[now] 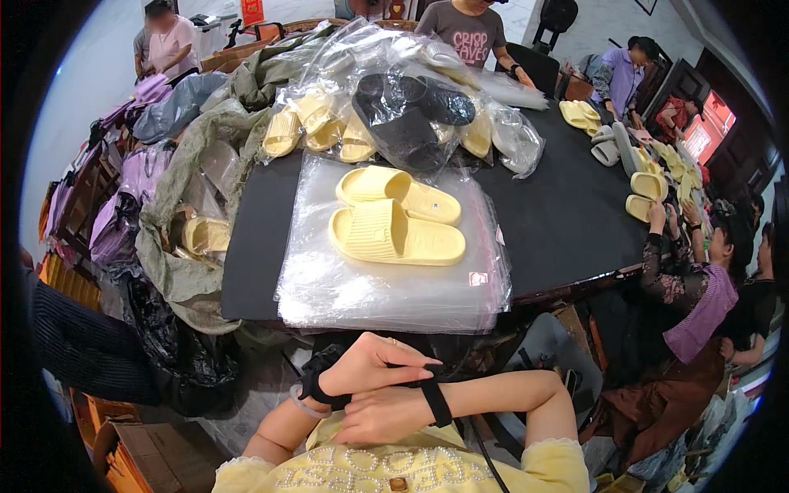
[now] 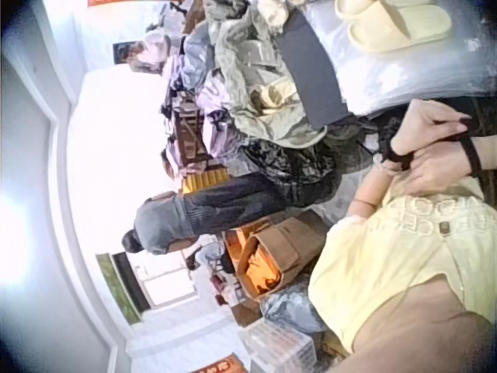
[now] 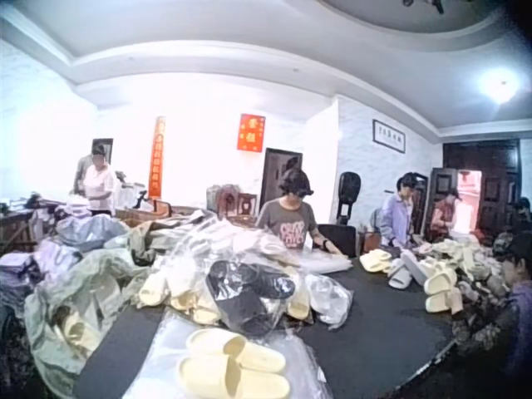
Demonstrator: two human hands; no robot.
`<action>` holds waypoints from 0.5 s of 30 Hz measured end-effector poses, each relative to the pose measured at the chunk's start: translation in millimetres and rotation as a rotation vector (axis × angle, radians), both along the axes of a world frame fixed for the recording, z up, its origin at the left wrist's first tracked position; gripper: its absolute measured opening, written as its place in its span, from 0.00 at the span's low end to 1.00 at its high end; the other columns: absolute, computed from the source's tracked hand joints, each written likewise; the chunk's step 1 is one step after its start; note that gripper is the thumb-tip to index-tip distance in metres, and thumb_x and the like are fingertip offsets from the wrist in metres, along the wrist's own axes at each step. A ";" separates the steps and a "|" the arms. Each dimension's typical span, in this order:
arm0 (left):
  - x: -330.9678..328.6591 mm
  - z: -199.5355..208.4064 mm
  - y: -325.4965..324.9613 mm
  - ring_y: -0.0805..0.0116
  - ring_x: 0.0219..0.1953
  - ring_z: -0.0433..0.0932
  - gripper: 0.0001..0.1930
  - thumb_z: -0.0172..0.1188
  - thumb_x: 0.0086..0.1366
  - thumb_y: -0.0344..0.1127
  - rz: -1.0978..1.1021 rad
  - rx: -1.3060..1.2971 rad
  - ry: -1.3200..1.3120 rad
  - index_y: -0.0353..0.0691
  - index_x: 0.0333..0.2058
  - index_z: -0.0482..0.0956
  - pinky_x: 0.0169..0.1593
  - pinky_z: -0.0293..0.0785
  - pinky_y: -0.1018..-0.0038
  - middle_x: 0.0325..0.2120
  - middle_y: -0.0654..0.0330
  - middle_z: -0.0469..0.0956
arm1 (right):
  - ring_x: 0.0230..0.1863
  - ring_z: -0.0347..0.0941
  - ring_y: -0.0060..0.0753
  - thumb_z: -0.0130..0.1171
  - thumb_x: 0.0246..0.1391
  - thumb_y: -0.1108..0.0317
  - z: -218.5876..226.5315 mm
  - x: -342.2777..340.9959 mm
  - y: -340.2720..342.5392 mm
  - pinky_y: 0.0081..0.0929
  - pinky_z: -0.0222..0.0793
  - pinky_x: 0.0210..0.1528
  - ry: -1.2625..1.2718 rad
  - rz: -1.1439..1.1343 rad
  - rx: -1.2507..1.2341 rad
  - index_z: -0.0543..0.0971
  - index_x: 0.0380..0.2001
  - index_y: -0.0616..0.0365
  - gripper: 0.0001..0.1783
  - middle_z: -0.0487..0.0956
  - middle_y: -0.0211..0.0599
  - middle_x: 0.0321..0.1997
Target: The recorder sorts and places foam sandals into plastic bags for packaging.
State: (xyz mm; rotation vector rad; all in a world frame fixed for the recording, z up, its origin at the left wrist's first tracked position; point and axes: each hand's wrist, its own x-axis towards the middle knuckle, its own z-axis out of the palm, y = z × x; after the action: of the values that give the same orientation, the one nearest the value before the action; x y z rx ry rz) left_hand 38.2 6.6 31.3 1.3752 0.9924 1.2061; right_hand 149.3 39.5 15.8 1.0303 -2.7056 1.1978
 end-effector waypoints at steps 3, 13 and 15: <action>4.0 10.8 -2.7 0.69 0.30 0.79 0.11 0.64 0.53 0.29 -0.006 0.054 0.176 0.41 0.37 0.82 0.38 0.74 0.78 0.32 0.58 0.81 | 0.34 0.70 0.42 0.49 0.53 0.67 -17.1 0.3 -1.5 0.35 0.65 0.37 -0.056 -0.006 -0.052 0.72 0.28 0.61 0.07 0.73 0.42 0.27; 2.8 0.6 -10.0 0.64 0.38 0.80 0.12 0.61 0.53 0.29 -0.012 0.161 0.320 0.40 0.38 0.81 0.43 0.76 0.75 0.39 0.58 0.80 | 0.39 0.69 0.46 0.47 0.58 0.66 -32.4 9.8 -2.9 0.36 0.65 0.44 -0.140 0.041 -0.261 0.73 0.35 0.64 0.12 0.73 0.47 0.34; 3.0 -0.2 -9.7 0.63 0.39 0.80 0.12 0.60 0.54 0.29 -0.039 0.203 0.323 0.39 0.38 0.81 0.43 0.76 0.75 0.39 0.57 0.79 | 0.43 0.69 0.45 0.47 0.57 0.65 -31.2 10.6 -3.7 0.36 0.64 0.47 -0.169 0.046 -0.251 0.72 0.41 0.64 0.14 0.73 0.47 0.37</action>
State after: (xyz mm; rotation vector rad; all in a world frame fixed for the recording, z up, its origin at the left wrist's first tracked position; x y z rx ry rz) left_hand 41.2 -3.0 31.1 1.7826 1.0804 1.0990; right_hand 159.9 35.8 -15.4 1.0031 -2.5684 1.6517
